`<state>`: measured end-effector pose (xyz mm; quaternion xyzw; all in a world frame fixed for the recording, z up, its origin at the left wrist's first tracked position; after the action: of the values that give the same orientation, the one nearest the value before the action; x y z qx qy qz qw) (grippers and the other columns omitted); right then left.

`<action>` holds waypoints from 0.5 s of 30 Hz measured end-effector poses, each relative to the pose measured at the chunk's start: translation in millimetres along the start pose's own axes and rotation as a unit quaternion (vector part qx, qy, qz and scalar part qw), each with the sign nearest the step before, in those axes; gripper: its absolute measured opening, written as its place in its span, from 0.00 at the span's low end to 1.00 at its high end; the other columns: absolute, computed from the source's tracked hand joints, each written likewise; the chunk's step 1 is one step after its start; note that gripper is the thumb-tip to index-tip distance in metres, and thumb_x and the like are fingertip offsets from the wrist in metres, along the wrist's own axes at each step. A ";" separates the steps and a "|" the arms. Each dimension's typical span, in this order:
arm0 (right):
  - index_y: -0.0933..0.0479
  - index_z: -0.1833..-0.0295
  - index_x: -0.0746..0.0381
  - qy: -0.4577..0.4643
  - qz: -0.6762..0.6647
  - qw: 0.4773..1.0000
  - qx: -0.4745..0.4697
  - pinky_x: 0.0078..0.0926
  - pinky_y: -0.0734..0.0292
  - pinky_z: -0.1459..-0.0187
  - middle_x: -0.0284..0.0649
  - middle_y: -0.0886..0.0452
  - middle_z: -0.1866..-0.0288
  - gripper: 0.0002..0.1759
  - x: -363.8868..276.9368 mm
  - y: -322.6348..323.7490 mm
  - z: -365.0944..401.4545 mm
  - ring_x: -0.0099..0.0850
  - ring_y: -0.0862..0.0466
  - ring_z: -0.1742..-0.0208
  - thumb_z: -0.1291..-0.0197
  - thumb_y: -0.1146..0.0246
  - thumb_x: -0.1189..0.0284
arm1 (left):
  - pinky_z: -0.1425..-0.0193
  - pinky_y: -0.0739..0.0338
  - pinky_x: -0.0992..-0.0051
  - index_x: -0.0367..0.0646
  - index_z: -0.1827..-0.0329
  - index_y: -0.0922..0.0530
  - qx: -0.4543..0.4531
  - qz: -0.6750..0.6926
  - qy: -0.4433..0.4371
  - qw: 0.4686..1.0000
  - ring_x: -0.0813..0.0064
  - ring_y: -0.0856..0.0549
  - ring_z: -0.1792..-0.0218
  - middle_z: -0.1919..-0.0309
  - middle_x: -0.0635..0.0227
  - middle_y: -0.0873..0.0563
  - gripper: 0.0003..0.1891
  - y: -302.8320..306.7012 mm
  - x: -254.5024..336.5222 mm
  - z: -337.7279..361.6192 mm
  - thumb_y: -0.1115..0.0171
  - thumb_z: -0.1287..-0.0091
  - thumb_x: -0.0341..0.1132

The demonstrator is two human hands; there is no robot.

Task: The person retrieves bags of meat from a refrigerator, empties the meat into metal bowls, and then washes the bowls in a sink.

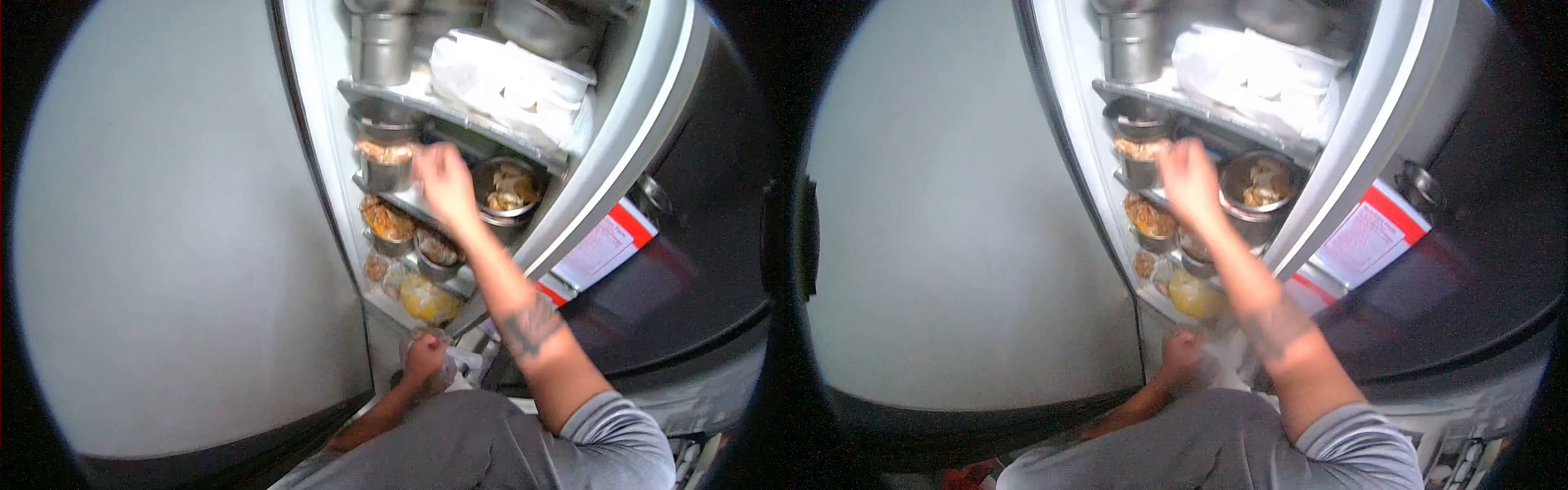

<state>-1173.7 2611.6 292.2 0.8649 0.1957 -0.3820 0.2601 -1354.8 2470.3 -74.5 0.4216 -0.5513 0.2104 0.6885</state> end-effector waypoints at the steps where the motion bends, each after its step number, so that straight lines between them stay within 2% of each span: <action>1: 0.24 0.56 0.66 -0.004 0.009 0.998 -0.066 0.34 0.20 0.58 0.43 0.16 0.67 0.18 -31.8 17.8 52.0 0.31 0.16 0.64 0.27 0.36 0.59 | 0.60 0.22 0.62 0.35 0.67 0.19 0.005 0.082 0.037 0.996 0.64 0.16 0.70 0.74 0.54 0.15 0.16 -7.7 -22.0 -3.3 0.30 0.35 0.42; 2: 0.25 0.55 0.66 -0.034 0.036 0.991 -0.127 0.36 0.20 0.60 0.46 0.16 0.65 0.15 -14.5 20.5 96.8 0.33 0.16 0.64 0.27 0.36 0.63 | 0.60 0.22 0.63 0.36 0.66 0.20 0.010 0.165 0.069 0.984 0.66 0.17 0.70 0.73 0.55 0.16 0.17 -11.4 -30.9 -18.4 0.29 0.35 0.43; 3: 0.24 0.53 0.65 0.002 0.001 0.995 -0.100 0.39 0.20 0.57 0.47 0.16 0.63 0.14 -7.8 33.7 136.8 0.38 0.16 0.63 0.29 0.35 0.64 | 0.61 0.23 0.63 0.36 0.67 0.20 0.033 0.123 0.038 0.991 0.68 0.18 0.71 0.74 0.57 0.16 0.18 11.3 0.2 -26.1 0.28 0.35 0.44; 5: 0.24 0.49 0.66 0.052 0.168 0.981 -0.076 0.42 0.22 0.49 0.54 0.19 0.54 0.16 40.4 62.4 215.4 0.48 0.17 0.53 0.30 0.33 0.64 | 0.61 0.23 0.64 0.36 0.67 0.21 0.073 0.090 -0.020 0.993 0.69 0.19 0.71 0.74 0.58 0.16 0.19 58.4 85.8 -24.3 0.27 0.35 0.45; 6: 0.25 0.47 0.66 -0.007 0.188 0.979 -0.083 0.46 0.24 0.45 0.54 0.19 0.50 0.18 57.6 78.1 247.8 0.49 0.18 0.49 0.30 0.32 0.63 | 0.62 0.24 0.66 0.36 0.68 0.21 0.095 0.104 -0.002 0.990 0.73 0.21 0.72 0.75 0.62 0.17 0.19 73.8 113.8 -20.2 0.26 0.34 0.44; 7: 0.24 0.45 0.64 -0.161 0.103 0.975 -0.114 0.47 0.25 0.42 0.51 0.18 0.48 0.20 112.6 74.6 294.2 0.48 0.18 0.46 0.28 0.35 0.58 | 0.64 0.24 0.68 0.37 0.69 0.22 0.116 0.118 0.018 0.986 0.76 0.22 0.72 0.76 0.65 0.18 0.19 84.9 136.6 -17.2 0.26 0.34 0.44; 8: 0.24 0.43 0.63 -0.311 0.016 0.939 -0.144 0.48 0.26 0.38 0.48 0.17 0.45 0.23 160.9 66.0 324.0 0.46 0.18 0.44 0.25 0.39 0.53 | 0.64 0.24 0.68 0.37 0.69 0.22 0.124 0.124 0.005 0.985 0.76 0.22 0.72 0.76 0.65 0.18 0.19 90.9 160.2 -16.9 0.26 0.34 0.44; 9: 0.24 0.43 0.63 -0.301 0.017 0.943 -0.143 0.48 0.26 0.38 0.48 0.17 0.45 0.23 154.0 69.9 318.2 0.46 0.18 0.44 0.25 0.39 0.53 | 0.65 0.26 0.71 0.38 0.69 0.22 0.108 0.181 -0.012 0.978 0.79 0.22 0.72 0.76 0.68 0.19 0.18 91.9 179.3 -15.6 0.26 0.33 0.42; 10: 0.24 0.40 0.61 -0.475 -0.223 0.829 -0.193 0.48 0.27 0.35 0.45 0.17 0.42 0.26 149.2 50.9 340.8 0.44 0.18 0.40 0.24 0.44 0.48 | 0.66 0.27 0.74 0.39 0.69 0.22 0.089 0.234 -0.027 0.968 0.81 0.23 0.72 0.76 0.71 0.20 0.16 92.6 197.6 -14.7 0.27 0.32 0.41; 11: 0.24 0.36 0.59 -0.599 -0.440 0.630 -0.225 0.48 0.27 0.32 0.42 0.17 0.38 0.30 124.2 27.3 358.7 0.42 0.18 0.37 0.23 0.49 0.44 | 0.67 0.30 0.78 0.41 0.67 0.22 0.092 0.236 -0.055 0.966 0.86 0.24 0.71 0.75 0.75 0.21 0.12 96.9 215.5 -13.7 0.27 0.32 0.36; 12: 0.24 0.36 0.59 -0.593 -0.441 0.635 -0.225 0.48 0.27 0.32 0.42 0.17 0.38 0.30 117.7 22.3 346.1 0.42 0.18 0.37 0.23 0.49 0.44 | 0.67 0.30 0.78 0.41 0.67 0.22 0.092 0.237 -0.063 0.965 0.86 0.24 0.71 0.75 0.75 0.21 0.12 100.6 234.6 -9.2 0.27 0.32 0.36; 14: 0.26 0.30 0.56 -0.519 -0.593 0.593 -0.168 0.50 0.29 0.27 0.41 0.20 0.31 0.33 99.0 15.4 309.8 0.42 0.21 0.31 0.22 0.55 0.42 | 0.65 0.28 0.79 0.41 0.67 0.23 0.040 0.284 -0.107 0.952 0.86 0.23 0.69 0.73 0.77 0.20 0.12 104.3 283.4 10.2 0.26 0.32 0.34; 15: 0.27 0.27 0.57 -0.508 -0.688 0.487 -0.177 0.52 0.29 0.27 0.44 0.21 0.30 0.32 118.3 -1.8 310.2 0.43 0.21 0.30 0.24 0.49 0.47 | 0.64 0.28 0.83 0.43 0.62 0.23 0.017 0.300 -0.144 0.943 0.91 0.23 0.69 0.70 0.79 0.18 0.07 107.0 310.2 20.8 0.30 0.29 0.29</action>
<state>-1273.4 2443.6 23.7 0.0464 0.6265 -0.7693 0.1162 -1353.4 2458.5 254.1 0.2739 -0.7421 0.3532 0.4996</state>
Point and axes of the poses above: each hand's wrist, its own z-axis away from the middle knuckle, its own y-axis out of the back of the hand, x = y × z, the point moved 8 cm from there along -z, towards the middle knuckle
